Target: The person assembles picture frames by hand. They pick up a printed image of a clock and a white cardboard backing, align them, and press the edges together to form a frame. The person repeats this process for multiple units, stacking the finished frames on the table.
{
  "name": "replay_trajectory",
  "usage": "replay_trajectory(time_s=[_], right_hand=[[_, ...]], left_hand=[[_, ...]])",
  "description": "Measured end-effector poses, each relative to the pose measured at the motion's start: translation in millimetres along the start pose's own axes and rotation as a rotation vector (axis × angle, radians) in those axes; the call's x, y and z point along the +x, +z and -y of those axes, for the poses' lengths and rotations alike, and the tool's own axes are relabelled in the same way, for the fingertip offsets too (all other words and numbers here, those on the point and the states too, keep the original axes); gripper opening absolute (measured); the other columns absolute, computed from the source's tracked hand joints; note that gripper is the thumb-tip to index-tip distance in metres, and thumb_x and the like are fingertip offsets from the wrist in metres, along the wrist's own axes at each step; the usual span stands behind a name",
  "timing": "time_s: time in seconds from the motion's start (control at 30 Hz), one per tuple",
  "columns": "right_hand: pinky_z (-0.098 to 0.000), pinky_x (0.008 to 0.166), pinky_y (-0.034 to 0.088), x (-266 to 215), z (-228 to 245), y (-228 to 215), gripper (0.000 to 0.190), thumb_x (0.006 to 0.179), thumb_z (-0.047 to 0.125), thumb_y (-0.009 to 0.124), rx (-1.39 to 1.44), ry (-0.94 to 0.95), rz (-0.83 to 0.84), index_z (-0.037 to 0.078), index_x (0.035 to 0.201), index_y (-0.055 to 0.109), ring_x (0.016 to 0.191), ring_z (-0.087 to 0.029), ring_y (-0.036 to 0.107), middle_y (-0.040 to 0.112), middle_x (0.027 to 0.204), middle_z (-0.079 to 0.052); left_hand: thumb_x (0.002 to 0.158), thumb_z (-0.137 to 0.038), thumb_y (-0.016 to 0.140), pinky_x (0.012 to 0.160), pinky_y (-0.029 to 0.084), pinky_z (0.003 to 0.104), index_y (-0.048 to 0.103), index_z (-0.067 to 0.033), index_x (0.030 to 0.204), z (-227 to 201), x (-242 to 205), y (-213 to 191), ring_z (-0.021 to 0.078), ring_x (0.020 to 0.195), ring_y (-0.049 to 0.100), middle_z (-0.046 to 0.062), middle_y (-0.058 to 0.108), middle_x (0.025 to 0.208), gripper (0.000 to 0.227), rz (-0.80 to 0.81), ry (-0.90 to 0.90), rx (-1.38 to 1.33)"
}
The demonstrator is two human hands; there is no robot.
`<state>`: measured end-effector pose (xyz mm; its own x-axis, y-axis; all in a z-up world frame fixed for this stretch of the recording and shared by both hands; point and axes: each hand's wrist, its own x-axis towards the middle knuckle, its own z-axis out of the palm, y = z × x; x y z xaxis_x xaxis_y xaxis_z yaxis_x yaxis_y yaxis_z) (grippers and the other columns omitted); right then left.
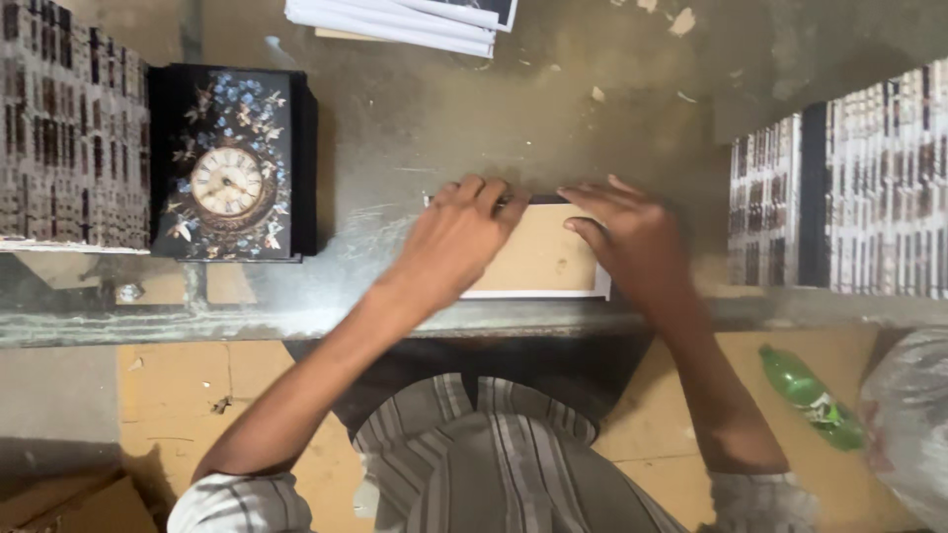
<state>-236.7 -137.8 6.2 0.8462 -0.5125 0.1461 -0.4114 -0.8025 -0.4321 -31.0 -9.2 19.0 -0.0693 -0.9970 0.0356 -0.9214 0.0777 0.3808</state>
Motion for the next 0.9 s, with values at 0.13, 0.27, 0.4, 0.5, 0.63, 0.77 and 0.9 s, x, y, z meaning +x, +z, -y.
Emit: replay_trajectory(time_s=[0.13,0.27,0.4,0.5,0.63,0.77,0.9], right_hand=[[-0.0397,0.109,0.051,-13,0,32,0.040,0.092,0.003,0.061,-0.160,-0.097,-0.007,0.003,0.131,0.070,0.124,-0.029,0.068,0.071,0.133,-0.015],[-0.0375,0.108,0.051,-24,0,38,0.035,0.094,0.006,0.062,-0.149,-0.014,0.068,0.005,0.129,0.070,0.123,-0.027,0.067,0.071,0.131,-0.013],[-0.0410,0.113,0.047,-25,11,39,0.034,0.100,0.015,0.061,-0.109,-0.093,0.080,0.004,0.132,0.066,0.133,-0.029,0.060,0.066,0.140,-0.012],[-0.0488,0.118,0.038,-34,21,48,0.055,0.099,0.033,0.062,-0.312,-0.110,0.071,-0.003,0.140,0.060,0.138,-0.031,0.054,0.058,0.148,-0.017],[-0.0540,0.124,0.025,-48,0,32,0.085,0.098,0.057,0.060,-0.535,0.122,0.102,-0.009,0.151,0.048,0.142,-0.037,0.046,0.050,0.155,-0.023],[-0.0631,0.122,0.019,-56,2,13,0.085,0.095,0.059,0.060,-0.500,0.150,0.133,-0.005,0.149,0.043,0.150,-0.045,0.033,0.039,0.158,-0.027],[-0.0695,0.120,0.015,-46,41,28,0.107,0.082,0.065,0.067,-0.265,0.101,0.052,-0.007,0.153,0.032,0.153,-0.052,0.020,0.020,0.162,-0.037]], left_hand=[[0.080,-0.004,0.062,0.103,0.049,0.043,0.061,0.0082,0.129,-5,-11,33,0.0349,0.122,0.060,0.022,0.063,0.128,0.050,-0.223,0.041,0.140],[0.081,-0.006,0.061,0.111,0.046,0.041,0.059,0.0107,0.130,-16,-23,55,0.0343,0.133,0.058,0.023,0.061,0.138,0.052,-0.214,0.016,0.107],[0.082,-0.005,0.063,0.112,0.047,0.038,0.061,0.0064,0.132,-14,-23,69,0.0317,0.133,0.059,0.022,0.062,0.141,0.052,-0.200,-0.009,0.144],[0.078,-0.004,0.062,0.106,0.051,0.039,0.067,0.0024,0.128,-7,-29,72,0.0289,0.122,0.067,0.019,0.070,0.128,0.050,-0.261,-0.019,0.034],[0.089,-0.006,0.063,0.092,0.056,0.040,0.071,-0.0047,0.114,7,-54,48,0.0283,0.106,0.072,0.014,0.074,0.113,0.025,-0.228,-0.209,-0.018],[0.084,-0.009,0.066,0.076,0.055,0.044,0.071,-0.0086,0.101,9,-66,16,0.0337,0.087,0.072,0.015,0.074,0.094,0.017,-0.034,-0.506,0.017],[0.072,-0.014,0.066,0.080,0.052,0.045,0.068,0.0011,0.106,9,-43,14,0.0424,0.092,0.067,0.023,0.071,0.098,0.038,-0.510,-0.162,-0.046]])
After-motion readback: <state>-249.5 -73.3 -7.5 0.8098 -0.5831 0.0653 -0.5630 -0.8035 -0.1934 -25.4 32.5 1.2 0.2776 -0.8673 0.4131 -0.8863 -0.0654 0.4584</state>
